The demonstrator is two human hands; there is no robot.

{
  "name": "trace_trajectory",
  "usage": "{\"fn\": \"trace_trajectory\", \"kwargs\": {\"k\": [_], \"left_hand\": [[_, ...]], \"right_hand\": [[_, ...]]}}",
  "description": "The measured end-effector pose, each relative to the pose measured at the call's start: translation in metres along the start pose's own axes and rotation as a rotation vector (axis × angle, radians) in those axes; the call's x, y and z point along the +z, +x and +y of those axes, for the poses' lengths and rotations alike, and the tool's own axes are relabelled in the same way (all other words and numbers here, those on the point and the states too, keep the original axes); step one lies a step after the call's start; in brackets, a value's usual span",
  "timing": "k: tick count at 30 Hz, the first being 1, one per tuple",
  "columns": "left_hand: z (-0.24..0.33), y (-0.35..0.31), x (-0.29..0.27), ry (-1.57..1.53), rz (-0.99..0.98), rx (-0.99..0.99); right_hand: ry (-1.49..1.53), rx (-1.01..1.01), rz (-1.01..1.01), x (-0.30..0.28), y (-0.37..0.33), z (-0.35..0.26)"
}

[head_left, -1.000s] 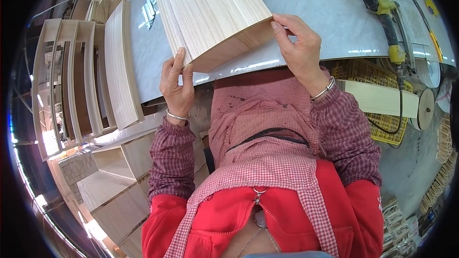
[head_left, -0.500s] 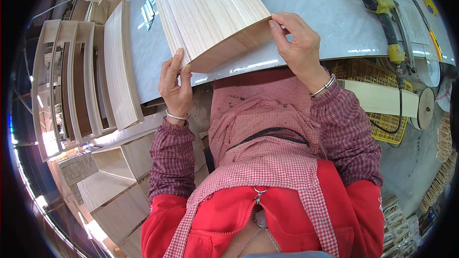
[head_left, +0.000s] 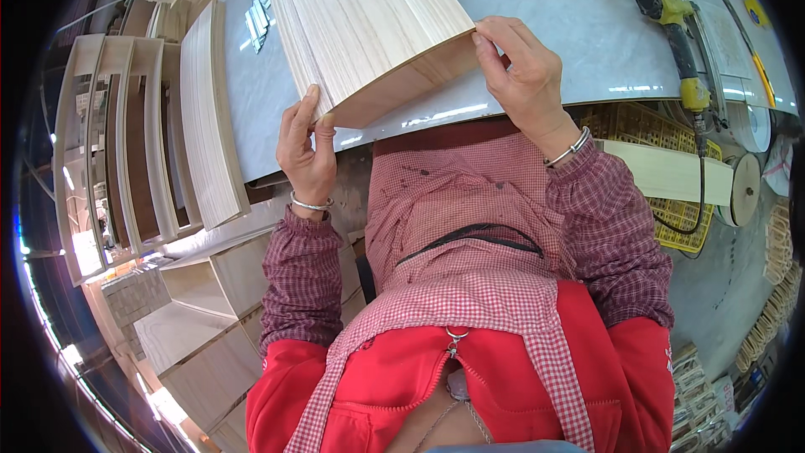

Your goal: The recorder is assembling wooden boards into a frame-like structure using wood glue and a pneumatic nail gun.

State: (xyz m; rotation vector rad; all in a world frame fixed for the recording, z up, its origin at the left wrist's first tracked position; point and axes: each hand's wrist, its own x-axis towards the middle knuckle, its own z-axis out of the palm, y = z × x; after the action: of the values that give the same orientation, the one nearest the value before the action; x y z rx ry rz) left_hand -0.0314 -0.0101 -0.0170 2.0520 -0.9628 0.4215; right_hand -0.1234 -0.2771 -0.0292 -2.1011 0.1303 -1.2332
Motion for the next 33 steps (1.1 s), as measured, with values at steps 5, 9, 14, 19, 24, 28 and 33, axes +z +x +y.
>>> {"fn": "trace_trajectory", "kwargs": {"k": [5,9,14,19,24,28,33], "left_hand": [[0.001,0.0,0.0,-0.024,0.009,-0.035],[0.001,0.001,-0.002,0.006,-0.016,-0.01],[0.003,-0.002,-0.002,-0.016,0.012,-0.074],[0.002,-0.004,-0.001,-0.02,0.018,-0.081],[0.001,-0.005,-0.001,-0.024,0.026,-0.074],[0.003,-0.003,-0.003,-0.06,0.016,-0.107],[0.018,0.007,-0.015,0.214,-0.078,-0.037]], "right_hand": [[0.081,0.101,-0.067,-0.005,0.0,0.0],[0.281,0.341,-0.184,-0.013,-0.001,0.003],[0.35,0.345,-0.172,-0.02,0.008,0.004],[0.502,0.299,-0.37,-0.016,0.016,0.015],[0.599,0.304,-0.326,-0.01,0.017,0.019],[0.568,0.345,-0.329,-0.01,0.021,0.016],[0.561,0.301,-0.334,-0.011,0.02,0.018]]}}
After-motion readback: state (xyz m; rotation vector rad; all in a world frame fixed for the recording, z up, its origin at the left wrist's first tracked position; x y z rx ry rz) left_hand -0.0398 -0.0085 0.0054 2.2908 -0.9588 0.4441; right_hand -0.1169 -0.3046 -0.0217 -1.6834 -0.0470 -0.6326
